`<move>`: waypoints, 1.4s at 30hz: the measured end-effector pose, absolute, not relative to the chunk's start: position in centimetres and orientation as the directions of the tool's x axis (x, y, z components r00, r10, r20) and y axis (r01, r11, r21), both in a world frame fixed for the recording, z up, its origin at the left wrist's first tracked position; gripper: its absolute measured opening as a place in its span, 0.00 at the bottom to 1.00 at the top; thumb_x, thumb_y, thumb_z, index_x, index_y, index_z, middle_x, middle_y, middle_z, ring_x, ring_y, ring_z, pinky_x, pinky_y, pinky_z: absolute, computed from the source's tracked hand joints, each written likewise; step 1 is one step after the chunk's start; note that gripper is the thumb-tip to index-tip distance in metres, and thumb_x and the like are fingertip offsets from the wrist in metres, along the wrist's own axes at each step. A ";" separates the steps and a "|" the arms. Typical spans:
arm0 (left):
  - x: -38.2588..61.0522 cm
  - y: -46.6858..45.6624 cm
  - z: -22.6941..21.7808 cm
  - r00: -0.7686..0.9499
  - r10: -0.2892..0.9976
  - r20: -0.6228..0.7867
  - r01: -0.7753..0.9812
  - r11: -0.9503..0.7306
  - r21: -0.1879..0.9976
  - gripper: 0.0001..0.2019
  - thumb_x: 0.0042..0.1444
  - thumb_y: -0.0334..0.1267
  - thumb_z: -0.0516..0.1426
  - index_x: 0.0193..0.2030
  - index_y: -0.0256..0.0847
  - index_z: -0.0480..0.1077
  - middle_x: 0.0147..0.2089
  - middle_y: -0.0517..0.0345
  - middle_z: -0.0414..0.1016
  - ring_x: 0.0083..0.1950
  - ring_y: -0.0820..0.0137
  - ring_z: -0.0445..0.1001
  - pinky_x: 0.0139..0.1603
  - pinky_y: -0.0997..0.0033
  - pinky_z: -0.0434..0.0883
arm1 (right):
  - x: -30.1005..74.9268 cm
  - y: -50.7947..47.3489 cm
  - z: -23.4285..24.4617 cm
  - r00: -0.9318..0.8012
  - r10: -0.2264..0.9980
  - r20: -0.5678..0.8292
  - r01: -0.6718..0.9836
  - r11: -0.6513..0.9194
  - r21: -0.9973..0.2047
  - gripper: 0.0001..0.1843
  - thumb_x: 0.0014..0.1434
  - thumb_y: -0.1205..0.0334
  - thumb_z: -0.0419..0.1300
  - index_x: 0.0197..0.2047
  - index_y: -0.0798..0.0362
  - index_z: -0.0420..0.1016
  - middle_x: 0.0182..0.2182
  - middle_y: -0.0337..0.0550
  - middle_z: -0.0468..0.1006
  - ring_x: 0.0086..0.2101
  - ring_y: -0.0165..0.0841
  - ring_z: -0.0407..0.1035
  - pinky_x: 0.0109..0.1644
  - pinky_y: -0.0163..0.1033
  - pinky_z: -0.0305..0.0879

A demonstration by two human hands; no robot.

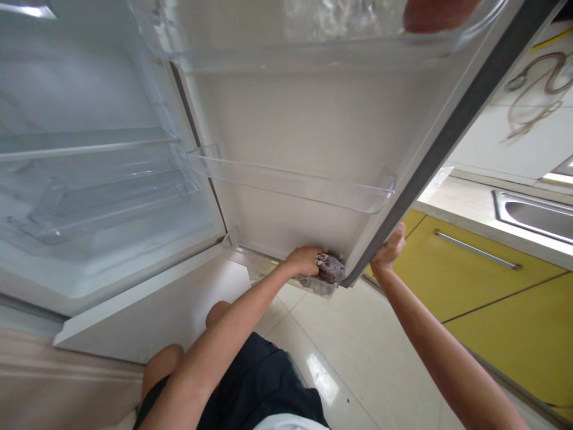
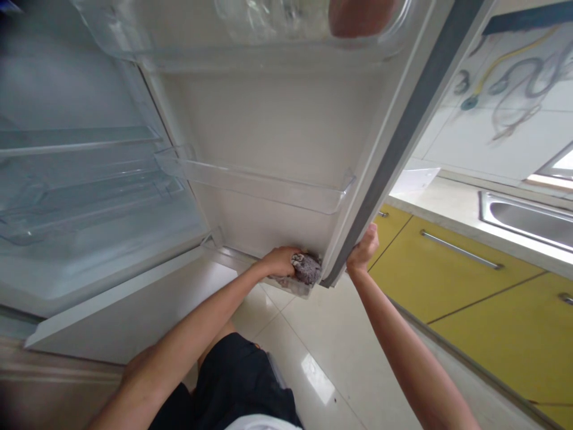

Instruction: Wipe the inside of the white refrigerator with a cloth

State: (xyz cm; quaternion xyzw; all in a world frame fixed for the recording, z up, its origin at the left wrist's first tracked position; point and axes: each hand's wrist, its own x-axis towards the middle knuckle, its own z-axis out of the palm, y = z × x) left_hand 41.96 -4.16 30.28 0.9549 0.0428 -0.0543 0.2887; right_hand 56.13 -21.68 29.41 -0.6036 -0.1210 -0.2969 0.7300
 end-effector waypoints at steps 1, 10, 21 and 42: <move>41.8 -4.5 30.3 0.990 0.084 -0.115 0.133 -0.841 0.524 0.26 0.45 0.29 0.64 0.55 0.47 0.78 0.54 0.54 0.82 0.57 0.56 0.79 0.56 0.64 0.74 | 56.1 -21.7 29.4 0.796 -0.288 0.532 0.577 0.099 -0.811 0.34 0.59 0.24 0.49 0.25 0.48 0.58 0.23 0.31 0.57 0.26 0.29 0.53 0.33 0.39 0.55; 39.7 -2.2 30.5 0.934 0.358 0.021 0.328 -0.876 0.353 0.28 0.54 0.28 0.56 0.63 0.45 0.71 0.57 0.48 0.80 0.58 0.57 0.78 0.56 0.63 0.74 | 56.1 -21.5 29.4 0.811 -0.287 0.510 0.559 0.120 -0.821 0.35 0.57 0.22 0.49 0.26 0.48 0.59 0.23 0.31 0.58 0.26 0.28 0.53 0.33 0.38 0.55; 35.1 6.9 31.6 0.741 0.657 0.137 0.634 -0.752 0.180 0.23 0.63 0.27 0.48 0.62 0.40 0.68 0.56 0.38 0.77 0.55 0.48 0.79 0.51 0.53 0.75 | 56.1 -21.4 29.5 0.814 -0.312 0.489 0.547 0.131 -0.827 0.35 0.56 0.22 0.50 0.25 0.47 0.55 0.22 0.31 0.56 0.25 0.28 0.50 0.29 0.38 0.52; 39.0 -2.4 30.2 0.936 0.353 0.016 0.319 -0.864 0.390 0.24 0.49 0.32 0.62 0.56 0.40 0.71 0.52 0.43 0.81 0.54 0.54 0.80 0.51 0.63 0.74 | 55.3 -21.8 29.2 0.806 -0.304 0.508 0.559 0.112 -0.821 0.36 0.57 0.21 0.49 0.25 0.48 0.56 0.22 0.30 0.56 0.25 0.28 0.50 0.32 0.38 0.53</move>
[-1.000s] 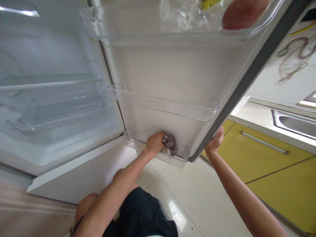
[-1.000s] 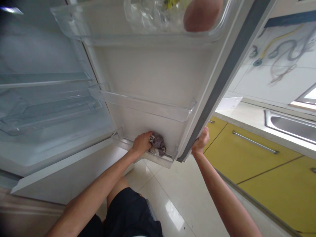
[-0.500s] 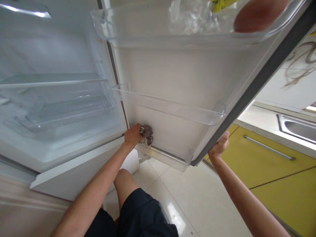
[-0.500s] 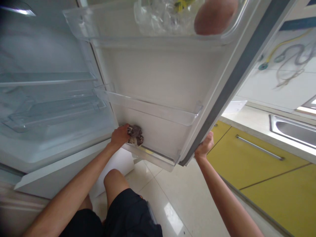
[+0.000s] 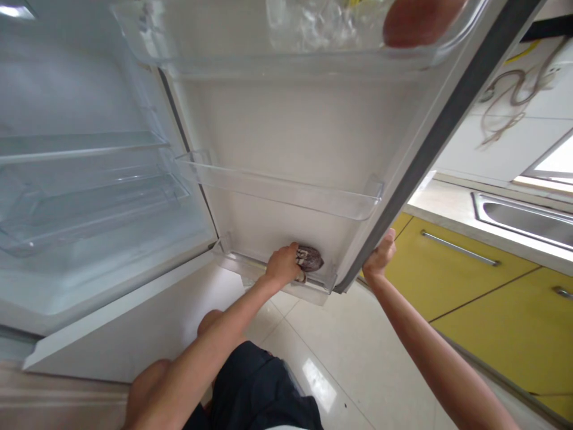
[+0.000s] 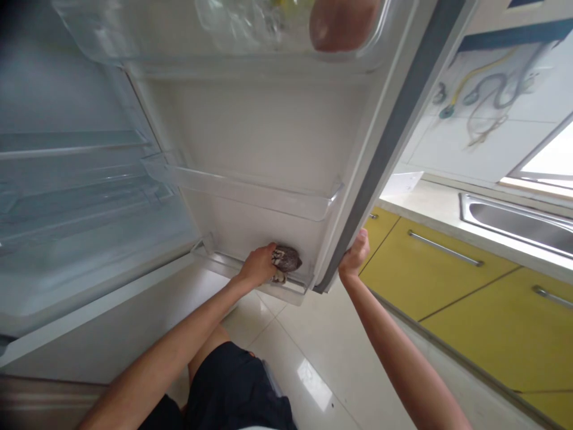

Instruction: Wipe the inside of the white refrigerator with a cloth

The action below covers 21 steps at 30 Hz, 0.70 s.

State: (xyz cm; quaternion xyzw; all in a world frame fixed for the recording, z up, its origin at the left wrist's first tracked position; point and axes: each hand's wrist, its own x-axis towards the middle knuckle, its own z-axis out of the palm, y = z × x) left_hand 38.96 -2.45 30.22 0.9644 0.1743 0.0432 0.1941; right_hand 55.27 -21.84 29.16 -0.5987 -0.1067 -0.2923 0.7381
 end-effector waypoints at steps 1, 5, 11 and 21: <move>39.2 -3.1 30.3 0.941 0.338 0.005 0.307 -0.860 0.408 0.25 0.49 0.33 0.63 0.56 0.40 0.71 0.52 0.43 0.81 0.53 0.54 0.80 0.51 0.63 0.74 | 55.2 -21.8 29.2 0.807 -0.306 0.505 0.557 0.109 -0.824 0.36 0.57 0.21 0.49 0.25 0.48 0.56 0.22 0.30 0.56 0.25 0.28 0.50 0.32 0.38 0.53; 40.2 -5.5 30.4 0.959 0.283 -0.019 0.254 -0.827 0.502 0.25 0.47 0.31 0.63 0.54 0.41 0.72 0.50 0.43 0.82 0.52 0.51 0.81 0.49 0.61 0.74 | 55.1 -21.8 29.3 0.804 -0.300 0.514 0.560 0.088 -0.824 0.35 0.58 0.22 0.48 0.25 0.47 0.56 0.22 0.30 0.56 0.25 0.28 0.51 0.33 0.39 0.54; 41.4 -6.2 29.6 0.960 0.279 -0.012 0.215 -0.711 0.670 0.24 0.46 0.26 0.63 0.53 0.37 0.73 0.50 0.42 0.82 0.52 0.52 0.80 0.48 0.62 0.74 | 55.4 -21.7 29.6 0.795 -0.301 0.526 0.566 0.059 -0.822 0.36 0.57 0.21 0.47 0.25 0.47 0.54 0.22 0.31 0.54 0.26 0.29 0.50 0.32 0.39 0.54; 40.7 -4.4 29.2 0.869 0.480 0.121 0.115 -0.434 0.894 0.23 0.49 0.25 0.64 0.54 0.37 0.70 0.51 0.57 0.81 0.53 0.67 0.79 0.54 0.71 0.76 | 55.6 -21.6 29.5 0.801 -0.303 0.516 0.564 0.093 -0.820 0.36 0.56 0.20 0.49 0.24 0.47 0.55 0.22 0.31 0.55 0.25 0.28 0.50 0.31 0.39 0.54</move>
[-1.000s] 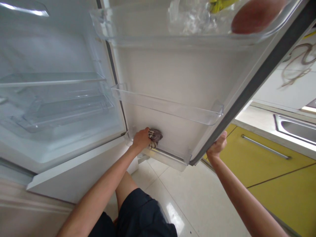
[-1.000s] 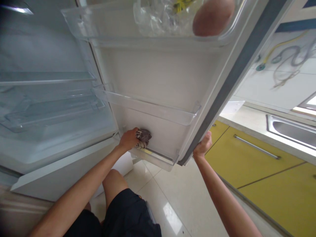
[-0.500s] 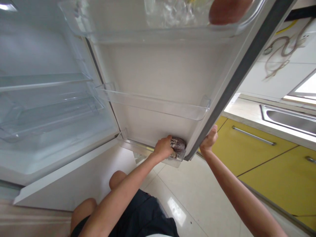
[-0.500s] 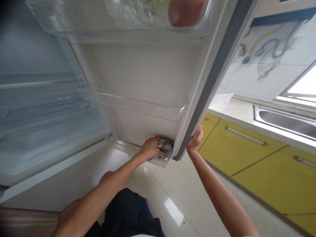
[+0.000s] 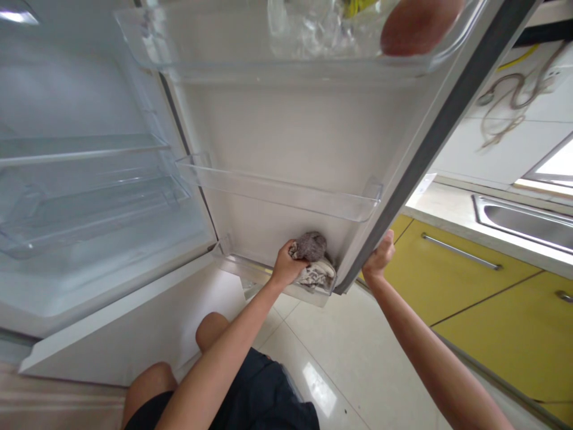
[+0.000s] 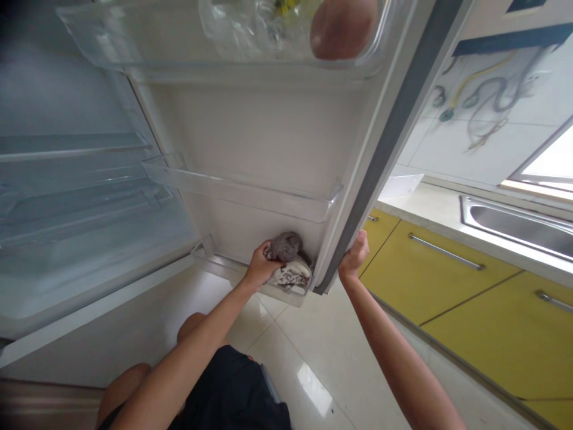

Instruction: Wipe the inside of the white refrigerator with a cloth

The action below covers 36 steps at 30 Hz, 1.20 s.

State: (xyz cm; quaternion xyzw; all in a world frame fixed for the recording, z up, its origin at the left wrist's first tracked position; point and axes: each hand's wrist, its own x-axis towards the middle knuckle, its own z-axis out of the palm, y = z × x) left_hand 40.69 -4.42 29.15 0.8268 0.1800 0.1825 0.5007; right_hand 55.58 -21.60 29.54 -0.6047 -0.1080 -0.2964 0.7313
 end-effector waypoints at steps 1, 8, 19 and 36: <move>40.2 -4.0 29.3 0.842 0.521 0.139 0.111 -0.421 0.900 0.23 0.50 0.26 0.63 0.54 0.38 0.70 0.51 0.57 0.81 0.54 0.67 0.79 0.55 0.71 0.76 | 55.6 -21.6 29.5 0.800 -0.301 0.520 0.566 0.090 -0.819 0.36 0.56 0.20 0.49 0.25 0.47 0.55 0.22 0.31 0.55 0.25 0.28 0.50 0.31 0.39 0.54; 35.7 0.3 30.8 0.600 0.738 0.309 -0.025 -0.369 0.929 0.21 0.48 0.30 0.65 0.50 0.44 0.69 0.49 0.60 0.82 0.53 0.67 0.80 0.55 0.69 0.77 | 55.6 -21.7 29.3 0.800 -0.290 0.525 0.572 0.105 -0.814 0.35 0.57 0.21 0.49 0.25 0.48 0.56 0.23 0.30 0.55 0.25 0.28 0.50 0.32 0.39 0.53; 26.4 7.5 30.7 0.094 0.855 0.511 -0.139 -0.497 0.857 0.23 0.40 0.39 0.68 0.46 0.43 0.73 0.45 0.57 0.80 0.46 0.67 0.79 0.53 0.65 0.76 | 55.2 -21.7 29.5 0.794 -0.322 0.515 0.570 0.100 -0.816 0.35 0.57 0.22 0.50 0.25 0.48 0.56 0.22 0.31 0.56 0.25 0.28 0.50 0.30 0.38 0.51; 25.9 8.4 27.8 0.626 0.511 0.589 0.269 -0.850 0.452 0.28 0.52 0.24 0.54 0.61 0.42 0.71 0.59 0.49 0.79 0.58 0.58 0.78 0.61 0.59 0.74 | 55.2 -22.3 28.8 0.797 -0.312 0.518 0.564 0.076 -0.822 0.32 0.59 0.25 0.50 0.26 0.47 0.52 0.23 0.30 0.53 0.25 0.27 0.48 0.32 0.40 0.49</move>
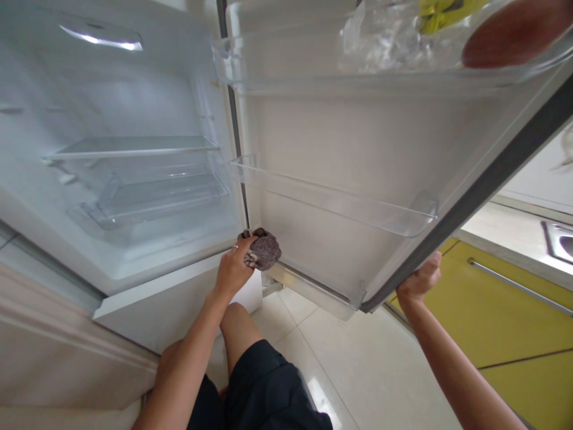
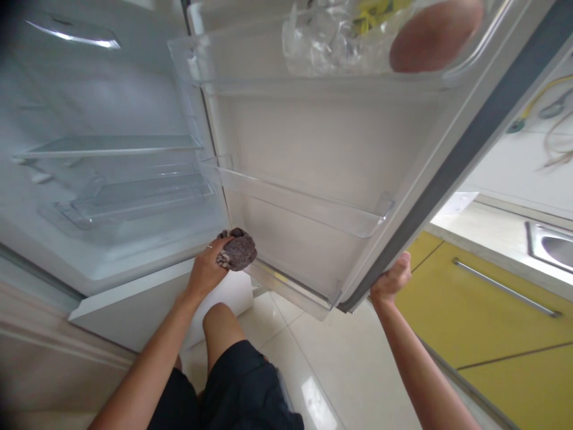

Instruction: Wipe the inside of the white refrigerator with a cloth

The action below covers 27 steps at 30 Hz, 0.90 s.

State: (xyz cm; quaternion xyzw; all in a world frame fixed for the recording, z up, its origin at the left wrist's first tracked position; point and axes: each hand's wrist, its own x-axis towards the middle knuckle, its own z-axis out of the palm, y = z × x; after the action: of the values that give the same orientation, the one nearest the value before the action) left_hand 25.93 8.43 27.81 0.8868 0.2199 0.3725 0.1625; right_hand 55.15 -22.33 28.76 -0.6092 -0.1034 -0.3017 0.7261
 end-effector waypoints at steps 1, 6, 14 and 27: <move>26.4 8.3 28.0 0.658 0.476 0.584 0.251 -0.869 0.426 0.29 0.53 0.24 0.54 0.62 0.42 0.70 0.60 0.49 0.78 0.60 0.58 0.77 0.61 0.58 0.74 | 55.2 -22.4 28.7 0.796 -0.312 0.519 0.563 0.066 -0.823 0.32 0.59 0.26 0.49 0.26 0.47 0.52 0.23 0.30 0.53 0.25 0.28 0.48 0.32 0.40 0.49; 29.2 8.1 29.2 0.855 0.285 0.433 0.173 -0.944 0.280 0.33 0.51 0.21 0.53 0.65 0.45 0.68 0.63 0.49 0.75 0.61 0.59 0.75 0.64 0.57 0.72 | 55.0 -22.3 28.9 0.799 -0.303 0.519 0.561 0.069 -0.825 0.30 0.60 0.27 0.49 0.27 0.46 0.52 0.23 0.30 0.52 0.25 0.28 0.47 0.31 0.41 0.50; 33.5 13.0 33.3 0.987 0.145 -0.074 0.149 -0.987 0.051 0.28 0.50 0.23 0.58 0.58 0.45 0.76 0.58 0.50 0.80 0.58 0.59 0.78 0.58 0.67 0.72 | 55.3 -22.3 29.1 0.766 -0.297 0.571 0.594 -0.013 -0.804 0.32 0.59 0.26 0.47 0.24 0.45 0.51 0.22 0.31 0.51 0.25 0.29 0.47 0.30 0.41 0.48; 36.0 13.1 35.0 0.958 0.129 -0.256 0.144 -0.989 0.039 0.26 0.42 0.22 0.60 0.49 0.43 0.81 0.51 0.47 0.84 0.53 0.55 0.81 0.54 0.64 0.75 | 57.1 -22.1 28.9 0.774 -0.260 0.578 0.594 -0.021 -0.804 0.34 0.58 0.22 0.47 0.24 0.46 0.50 0.21 0.30 0.52 0.25 0.29 0.47 0.32 0.40 0.48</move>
State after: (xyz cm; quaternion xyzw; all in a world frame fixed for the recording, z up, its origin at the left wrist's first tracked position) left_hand 35.96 13.09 35.04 0.9890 0.0690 -0.1276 0.0287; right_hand 57.08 -22.14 28.91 -0.6433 -0.1297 -0.3105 0.6877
